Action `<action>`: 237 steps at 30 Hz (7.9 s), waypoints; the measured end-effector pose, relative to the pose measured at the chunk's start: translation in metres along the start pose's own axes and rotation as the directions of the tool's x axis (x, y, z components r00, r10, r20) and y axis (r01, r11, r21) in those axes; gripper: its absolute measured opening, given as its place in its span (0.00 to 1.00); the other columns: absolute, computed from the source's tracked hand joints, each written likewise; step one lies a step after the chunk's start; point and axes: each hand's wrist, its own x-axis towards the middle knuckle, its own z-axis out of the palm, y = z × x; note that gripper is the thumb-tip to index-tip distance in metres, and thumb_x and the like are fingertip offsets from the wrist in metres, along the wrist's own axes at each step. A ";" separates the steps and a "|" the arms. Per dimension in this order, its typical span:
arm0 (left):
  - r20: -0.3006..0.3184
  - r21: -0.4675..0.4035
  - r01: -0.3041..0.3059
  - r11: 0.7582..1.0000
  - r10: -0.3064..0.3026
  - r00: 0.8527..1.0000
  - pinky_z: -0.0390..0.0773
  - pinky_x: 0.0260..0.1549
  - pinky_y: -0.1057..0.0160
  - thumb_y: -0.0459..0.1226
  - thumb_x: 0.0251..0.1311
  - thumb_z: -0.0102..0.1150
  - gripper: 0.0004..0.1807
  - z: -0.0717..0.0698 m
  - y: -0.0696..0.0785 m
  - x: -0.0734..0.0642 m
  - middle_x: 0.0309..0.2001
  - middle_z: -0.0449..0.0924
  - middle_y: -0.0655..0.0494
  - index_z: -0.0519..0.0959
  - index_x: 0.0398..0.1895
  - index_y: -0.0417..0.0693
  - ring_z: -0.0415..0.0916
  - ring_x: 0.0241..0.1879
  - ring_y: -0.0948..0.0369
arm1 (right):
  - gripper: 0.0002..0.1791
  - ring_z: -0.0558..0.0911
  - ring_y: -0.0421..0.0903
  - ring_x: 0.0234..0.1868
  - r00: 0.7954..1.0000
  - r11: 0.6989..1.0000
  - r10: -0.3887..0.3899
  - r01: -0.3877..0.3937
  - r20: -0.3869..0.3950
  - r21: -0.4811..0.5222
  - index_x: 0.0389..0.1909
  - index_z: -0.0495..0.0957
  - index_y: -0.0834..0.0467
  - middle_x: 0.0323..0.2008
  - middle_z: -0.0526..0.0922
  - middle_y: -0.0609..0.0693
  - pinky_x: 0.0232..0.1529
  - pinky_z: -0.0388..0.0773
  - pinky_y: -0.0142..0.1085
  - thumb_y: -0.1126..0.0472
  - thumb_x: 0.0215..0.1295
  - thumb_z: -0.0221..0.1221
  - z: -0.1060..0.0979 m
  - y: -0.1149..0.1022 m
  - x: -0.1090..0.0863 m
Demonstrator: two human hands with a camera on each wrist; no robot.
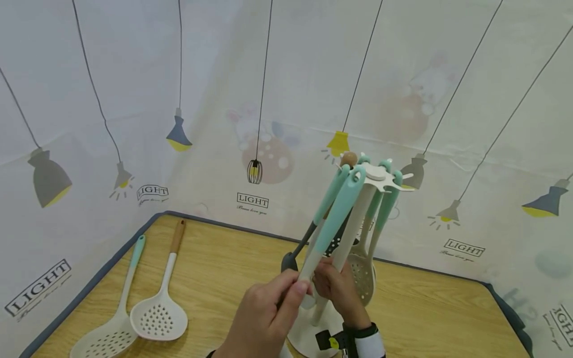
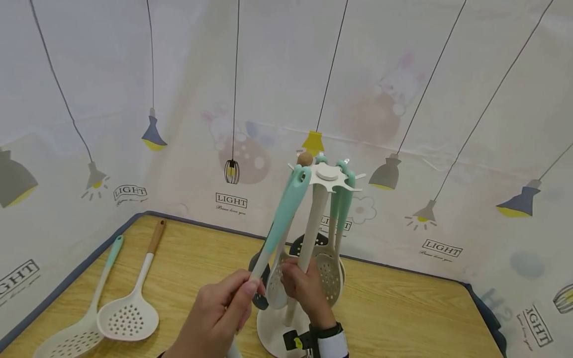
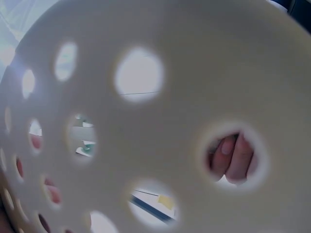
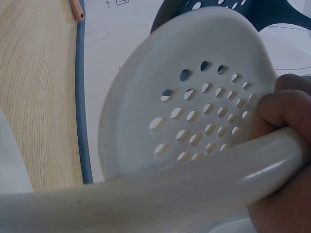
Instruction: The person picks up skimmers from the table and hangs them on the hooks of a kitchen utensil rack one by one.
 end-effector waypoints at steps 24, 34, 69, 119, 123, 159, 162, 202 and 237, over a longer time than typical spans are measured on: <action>0.018 0.021 0.053 0.998 -0.054 0.998 0.59 0.12 0.74 0.43 0.72 0.46 0.12 0.005 -0.004 0.001 0.16 0.58 0.73 0.76 0.30 0.55 0.57 0.14 0.76 | 0.16 0.53 0.47 0.09 0.996 0.997 -0.077 0.078 0.054 -0.001 0.20 0.60 0.63 0.11 0.55 0.50 0.09 0.54 0.32 0.67 0.71 0.44 -0.001 -0.001 0.001; 0.040 0.003 0.065 0.998 -0.065 0.997 0.58 0.12 0.72 0.43 0.72 0.44 0.12 0.010 -0.012 0.004 0.17 0.57 0.72 0.73 0.30 0.54 0.55 0.14 0.75 | 0.15 0.54 0.47 0.09 0.992 0.995 -0.101 0.101 0.071 0.000 0.21 0.61 0.62 0.11 0.55 0.50 0.08 0.55 0.33 0.68 0.71 0.42 -0.001 -0.002 0.002; 0.217 0.107 0.100 0.989 -0.121 0.969 0.67 0.22 0.71 0.53 0.72 0.37 0.17 0.015 -0.040 0.008 0.23 0.65 0.68 0.69 0.30 0.57 0.63 0.21 0.71 | 0.20 0.53 0.45 0.09 1.000 1.000 0.004 -0.004 0.005 -0.013 0.16 0.58 0.61 0.10 0.53 0.50 0.09 0.51 0.36 0.64 0.69 0.48 0.000 -0.003 -0.001; -0.018 -0.014 0.184 0.983 -0.185 0.983 0.74 0.47 0.64 0.49 0.70 0.48 0.13 0.001 -0.046 -0.001 0.45 0.76 0.68 0.77 0.49 0.57 0.74 0.46 0.69 | 0.17 0.54 0.47 0.11 1.000 1.000 -0.017 0.017 0.005 -0.012 0.18 0.59 0.59 0.11 0.56 0.48 0.10 0.52 0.38 0.65 0.69 0.46 0.001 -0.003 -0.001; 0.021 0.025 0.234 0.972 -0.234 0.972 0.74 0.47 0.63 0.52 0.70 0.46 0.16 -0.004 -0.052 -0.004 0.46 0.76 0.67 0.76 0.50 0.55 0.74 0.47 0.69 | 0.18 0.54 0.47 0.11 1.000 1.000 -0.025 0.025 0.009 -0.012 0.17 0.58 0.59 0.11 0.56 0.48 0.09 0.51 0.38 0.66 0.69 0.46 0.001 -0.003 -0.001; -0.070 0.400 0.430 0.809 -0.441 0.895 0.73 0.38 0.64 0.61 0.67 0.39 0.28 -0.080 -0.101 -0.009 0.45 0.77 0.63 0.77 0.53 0.55 0.74 0.46 0.65 | 0.17 0.55 0.47 0.11 0.996 0.998 -0.061 0.063 0.061 -0.027 0.19 0.59 0.58 0.12 0.56 0.49 0.10 0.55 0.36 0.69 0.70 0.41 -0.001 -0.002 -0.001; -0.075 0.431 0.438 0.789 -0.452 0.889 0.73 0.39 0.62 0.62 0.68 0.37 0.30 -0.090 -0.104 -0.009 0.46 0.78 0.60 0.77 0.54 0.54 0.75 0.47 0.62 | 0.16 0.55 0.47 0.11 0.996 0.998 -0.062 0.063 0.063 -0.023 0.19 0.59 0.59 0.12 0.57 0.49 0.10 0.55 0.35 0.69 0.70 0.41 -0.001 -0.002 -0.001; -0.055 0.607 0.625 0.492 -0.758 0.650 0.71 0.46 0.43 0.63 0.69 0.27 0.47 -0.188 -0.170 -0.032 0.57 0.68 0.26 0.64 0.63 0.25 0.67 0.55 0.33 | 0.16 0.54 0.47 0.11 1.000 1.000 0.007 -0.008 -0.007 -0.009 0.19 0.57 0.58 0.11 0.56 0.48 0.10 0.53 0.38 0.66 0.69 0.46 0.000 -0.003 -0.002; -0.038 0.659 0.642 0.392 -0.835 0.549 0.68 0.45 0.42 0.62 0.69 0.27 0.47 -0.191 -0.201 -0.049 0.47 0.73 0.26 0.71 0.53 0.21 0.71 0.47 0.34 | 0.15 0.54 0.45 0.11 1.000 1.000 -0.004 0.004 0.018 -0.002 0.20 0.57 0.57 0.12 0.57 0.46 0.10 0.55 0.35 0.68 0.68 0.45 -0.001 -0.002 -0.001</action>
